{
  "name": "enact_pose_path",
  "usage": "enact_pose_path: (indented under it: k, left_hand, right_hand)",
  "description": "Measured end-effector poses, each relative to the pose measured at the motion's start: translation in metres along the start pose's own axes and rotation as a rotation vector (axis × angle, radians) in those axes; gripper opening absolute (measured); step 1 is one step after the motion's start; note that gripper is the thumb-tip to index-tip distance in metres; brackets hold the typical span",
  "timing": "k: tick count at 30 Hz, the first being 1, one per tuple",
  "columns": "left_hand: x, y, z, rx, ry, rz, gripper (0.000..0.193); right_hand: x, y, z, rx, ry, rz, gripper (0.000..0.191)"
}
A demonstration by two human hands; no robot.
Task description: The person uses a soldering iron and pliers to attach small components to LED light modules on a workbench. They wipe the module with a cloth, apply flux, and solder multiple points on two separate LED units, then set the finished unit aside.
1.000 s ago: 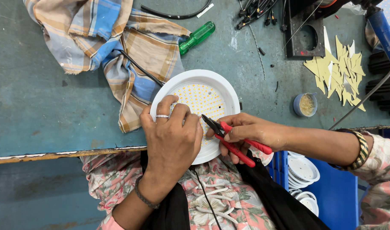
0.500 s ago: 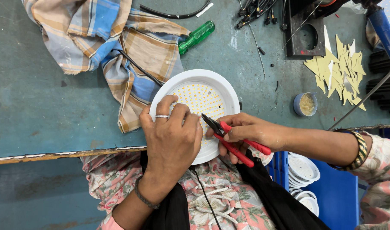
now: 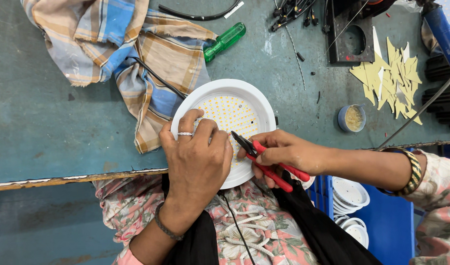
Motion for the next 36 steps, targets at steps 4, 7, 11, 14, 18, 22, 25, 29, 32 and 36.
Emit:
enact_pose_path:
  k: [4, 7, 11, 14, 18, 22, 25, 29, 32, 36]
  left_hand:
    - [-0.001, 0.0, 0.0, -0.002, 0.01, 0.003, 0.009]
    - [-0.002, 0.0, -0.001, -0.005, 0.01, 0.006, 0.009]
    - [-0.003, 0.0, -0.001, -0.001, 0.015, 0.01, 0.009]
    - [-0.003, 0.0, 0.0, -0.007, 0.011, 0.009, 0.009]
    - [-0.005, -0.002, 0.002, -0.011, 0.004, 0.004, 0.009]
    - [-0.01, -0.004, 0.003, -0.001, -0.058, -0.024, 0.01]
    - [-0.016, -0.005, -0.001, -0.019, -0.087, -0.054, 0.011]
    - [-0.025, -0.002, -0.002, -0.036, -0.02, -0.059, 0.017]
    - [-0.029, 0.002, 0.007, 0.014, -0.003, -0.077, 0.022]
    - [-0.029, 0.006, 0.021, 0.064, -0.049, -0.162, 0.028]
  right_hand:
    - [0.001, 0.0, 0.002, -0.018, -0.049, -0.044, 0.033]
    - [0.004, 0.0, 0.004, -0.041, -0.08, -0.079, 0.034]
    - [0.017, -0.007, -0.001, -0.125, -0.156, -0.122, 0.036]
    - [0.045, -0.029, -0.036, -0.328, -0.256, -0.158, 0.049]
    - [0.11, -0.05, -0.081, -0.424, -0.579, -0.51, 0.055]
    - [0.123, -0.046, -0.097, -0.964, -1.568, -0.712, 0.064]
    - [0.109, -0.034, -0.099, -1.072, -1.655, -0.787, 0.065]
    - [0.099, -0.036, -0.107, -1.072, -1.424, -0.893, 0.066]
    - [0.093, -0.058, -0.104, -1.1, -1.237, -1.03, 0.056]
    - [0.072, -0.086, -0.088, -1.026, -0.953, -1.137, 0.042]
Point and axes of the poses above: each hand's wrist, its own y-axis towards the middle knuckle, its own z-axis out of the palm, x = y × z, the point moved 8 cm from there along y, towards the middle knuckle, and after that the axes turned 9 degrees about -x, right-handed, at the moved point
